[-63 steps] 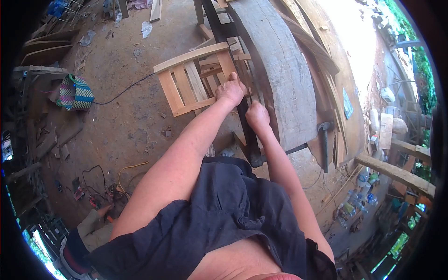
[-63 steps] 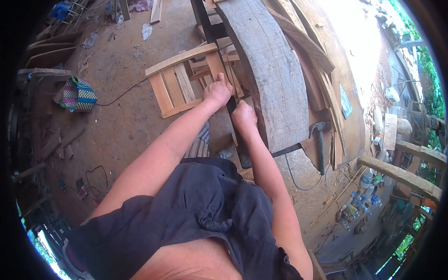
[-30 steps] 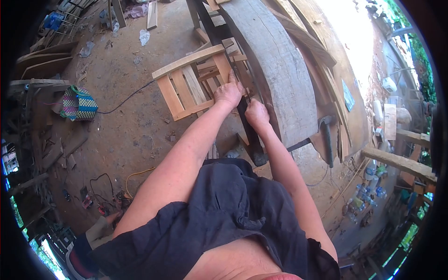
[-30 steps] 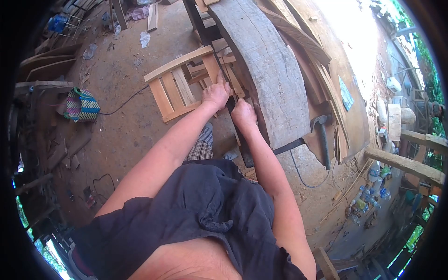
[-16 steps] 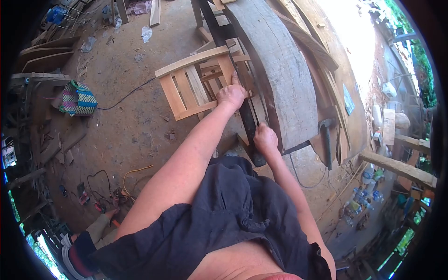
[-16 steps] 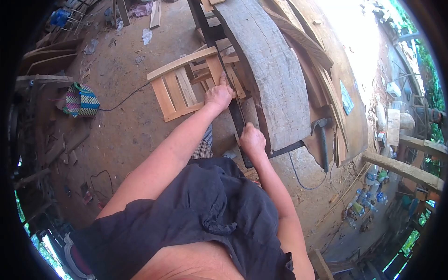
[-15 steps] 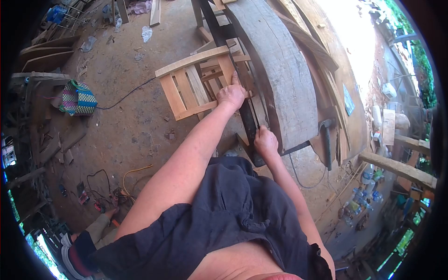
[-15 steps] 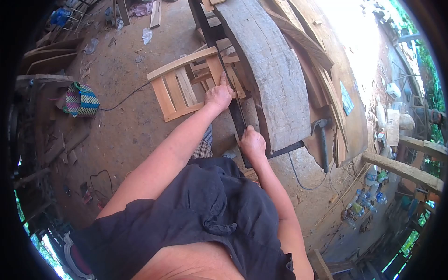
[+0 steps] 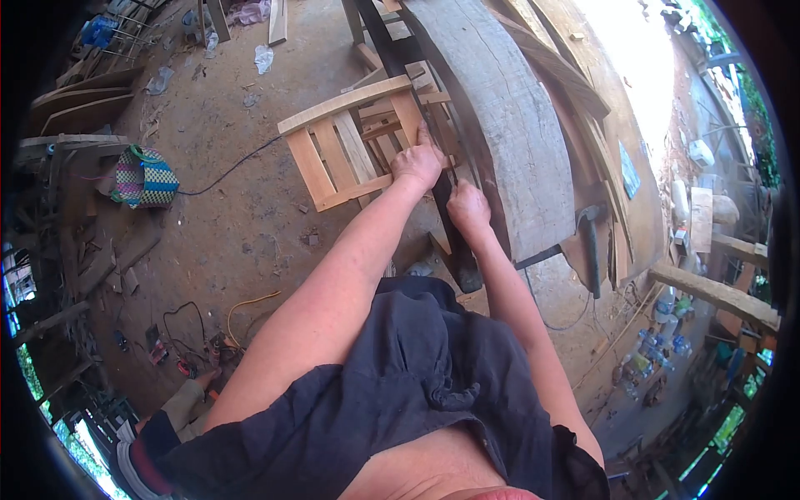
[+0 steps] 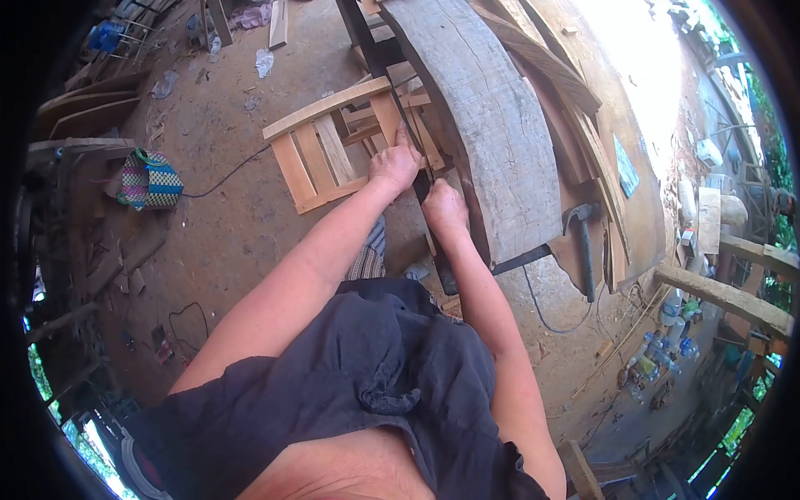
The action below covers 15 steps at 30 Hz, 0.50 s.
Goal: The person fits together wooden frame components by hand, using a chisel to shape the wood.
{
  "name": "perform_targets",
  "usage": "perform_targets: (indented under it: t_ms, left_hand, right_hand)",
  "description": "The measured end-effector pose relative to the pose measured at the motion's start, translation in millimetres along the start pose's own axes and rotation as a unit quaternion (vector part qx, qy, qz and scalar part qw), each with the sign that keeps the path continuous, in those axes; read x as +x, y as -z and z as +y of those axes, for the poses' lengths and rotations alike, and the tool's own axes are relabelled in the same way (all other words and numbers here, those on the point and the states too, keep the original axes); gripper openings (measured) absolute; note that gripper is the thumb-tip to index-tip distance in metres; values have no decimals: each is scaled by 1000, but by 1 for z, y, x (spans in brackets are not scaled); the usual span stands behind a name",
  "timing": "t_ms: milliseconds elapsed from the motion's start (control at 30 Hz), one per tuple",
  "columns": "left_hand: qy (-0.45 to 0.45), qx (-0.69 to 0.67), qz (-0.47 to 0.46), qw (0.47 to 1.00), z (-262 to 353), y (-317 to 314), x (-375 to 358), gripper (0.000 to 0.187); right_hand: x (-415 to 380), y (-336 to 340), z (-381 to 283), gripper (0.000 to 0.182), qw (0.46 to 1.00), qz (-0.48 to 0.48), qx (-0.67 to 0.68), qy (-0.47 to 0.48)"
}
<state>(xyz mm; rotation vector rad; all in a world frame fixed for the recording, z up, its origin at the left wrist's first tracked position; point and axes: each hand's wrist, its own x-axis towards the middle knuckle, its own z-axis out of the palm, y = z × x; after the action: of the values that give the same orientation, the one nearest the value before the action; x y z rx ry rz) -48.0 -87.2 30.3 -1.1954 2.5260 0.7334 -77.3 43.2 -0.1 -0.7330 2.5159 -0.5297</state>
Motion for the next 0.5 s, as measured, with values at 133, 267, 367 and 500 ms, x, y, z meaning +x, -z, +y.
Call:
perform_targets:
  t_ms: [133, 267, 367, 500]
  left_hand:
    - [15, -15, -5, 1000, -10, -15, 14, 62]
    - [7, -16, -8, 1000, -11, -18, 15, 64]
    - [9, -18, -4, 1000, -9, -20, 16, 63]
    - [16, -9, -13, 1000, -7, -14, 13, 62]
  right_hand:
    - [-56, 16, 13, 25, 999, -28, -23, -26]
    - [-61, 21, 11, 25, 999, -28, -21, -39]
    - [-19, 8, 4, 25, 1000, -17, -15, -12]
    - [-1, 0, -4, 24, 999, -8, -15, -30]
